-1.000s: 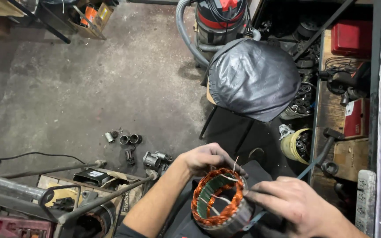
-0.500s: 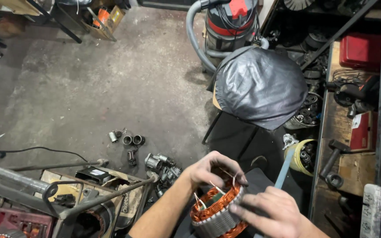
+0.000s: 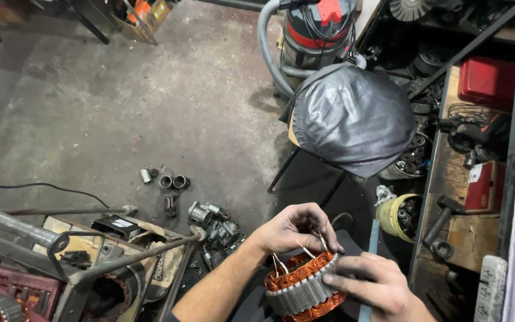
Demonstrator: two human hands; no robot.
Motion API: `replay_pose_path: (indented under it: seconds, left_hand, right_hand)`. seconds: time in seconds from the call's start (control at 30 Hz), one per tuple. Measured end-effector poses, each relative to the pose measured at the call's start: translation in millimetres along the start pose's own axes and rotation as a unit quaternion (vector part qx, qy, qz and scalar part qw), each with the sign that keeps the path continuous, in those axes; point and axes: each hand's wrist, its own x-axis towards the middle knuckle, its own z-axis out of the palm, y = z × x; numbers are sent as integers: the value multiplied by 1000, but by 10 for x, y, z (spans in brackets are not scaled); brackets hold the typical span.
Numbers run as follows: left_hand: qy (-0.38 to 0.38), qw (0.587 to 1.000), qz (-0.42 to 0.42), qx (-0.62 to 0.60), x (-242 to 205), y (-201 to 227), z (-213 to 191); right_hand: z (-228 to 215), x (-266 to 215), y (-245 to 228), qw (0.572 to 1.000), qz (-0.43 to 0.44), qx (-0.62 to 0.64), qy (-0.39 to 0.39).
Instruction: The person holds a motor stator with copper windings on their lap and uses a flat metal tool to scrape and clean the slots between the windings. The person rotates the stator to access different sections while continuing to scrape the interior surfaces.
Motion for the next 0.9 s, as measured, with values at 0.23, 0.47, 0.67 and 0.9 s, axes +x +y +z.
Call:
replay_pose_path:
  seconds: [0.23, 0.47, 0.67, 0.9]
  left_hand:
    - [101, 976, -71, 179, -3, -45, 304]
    - [178, 974, -65, 124, -79, -59, 484]
    - [167, 970, -47, 170, -142, -148, 535]
    - [140, 977, -72, 146, -97, 16, 684]
  right_hand:
    - [-193, 33, -106, 999, 25, 16, -31]
    - [-477, -492, 175, 951, 310, 10, -11]
    - [-402, -356, 208, 869, 472, -92, -118]
    - [-553, -99, 318, 836, 321, -391, -215]
